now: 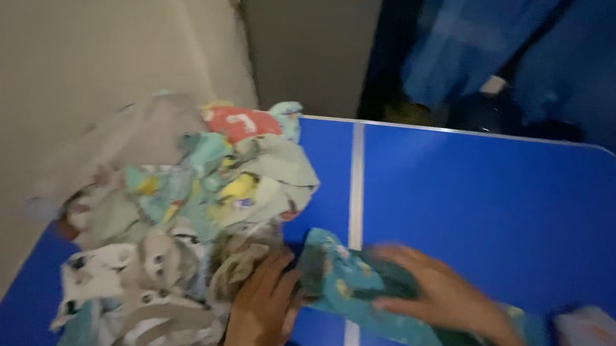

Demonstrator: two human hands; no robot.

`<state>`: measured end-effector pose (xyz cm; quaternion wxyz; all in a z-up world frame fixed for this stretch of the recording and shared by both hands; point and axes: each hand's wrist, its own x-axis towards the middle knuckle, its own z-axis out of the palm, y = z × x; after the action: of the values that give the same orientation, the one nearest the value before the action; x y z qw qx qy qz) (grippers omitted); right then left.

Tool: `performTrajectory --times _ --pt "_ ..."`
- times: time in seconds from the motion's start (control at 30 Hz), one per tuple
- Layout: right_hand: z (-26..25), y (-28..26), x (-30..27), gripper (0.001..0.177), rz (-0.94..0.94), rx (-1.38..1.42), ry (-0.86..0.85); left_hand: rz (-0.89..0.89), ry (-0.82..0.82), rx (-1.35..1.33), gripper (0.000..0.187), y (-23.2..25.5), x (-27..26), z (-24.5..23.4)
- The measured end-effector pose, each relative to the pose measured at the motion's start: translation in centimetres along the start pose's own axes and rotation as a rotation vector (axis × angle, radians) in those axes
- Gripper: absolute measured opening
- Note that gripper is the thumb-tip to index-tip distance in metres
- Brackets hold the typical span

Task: The person folds two baby shirts on a blue table. They first fold a light blue shirt with orange tiger patterns, then a teal shirt with yellow patterns, smoothing and aligning each before stacking them.

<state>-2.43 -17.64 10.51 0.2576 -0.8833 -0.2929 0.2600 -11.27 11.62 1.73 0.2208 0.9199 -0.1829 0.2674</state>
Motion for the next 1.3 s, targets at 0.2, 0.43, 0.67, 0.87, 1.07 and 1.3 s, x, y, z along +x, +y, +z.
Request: performTrajectory --times 0.2,0.43,0.67,0.87,1.07,1.3 --pt "8.4 -5.5 12.4 0.118 -0.417 0.109 0.374 -0.079 0.247 0.31 0.03 -2.0 -3.0 -4.9" --pt "12.1 -12.2 15.5 0.124 -0.44 0.085 0.242 -0.652 0.07 0.407 0.122 -5.3 -7.9 -10.2" --pt "15.5 -12.5 18.2 0.054 -0.741 0.02 0.471 -0.801 0.017 0.084 0.092 -8.4 -11.5 -8.0" --pt "16.0 -13.4 19.7 0.063 -0.835 -0.066 0.651 -0.638 0.342 0.136 0.069 -9.3 -10.7 -12.1" --pt "12.9 -26.5 18.9 0.019 -1.034 0.103 0.81 -0.633 0.622 0.166 0.043 -8.9 -7.8 -20.7" --pt "17.4 -29.9 23.0 0.085 -0.708 -0.033 0.556 -0.841 0.569 0.074 0.073 -14.3 -9.5 -17.5"
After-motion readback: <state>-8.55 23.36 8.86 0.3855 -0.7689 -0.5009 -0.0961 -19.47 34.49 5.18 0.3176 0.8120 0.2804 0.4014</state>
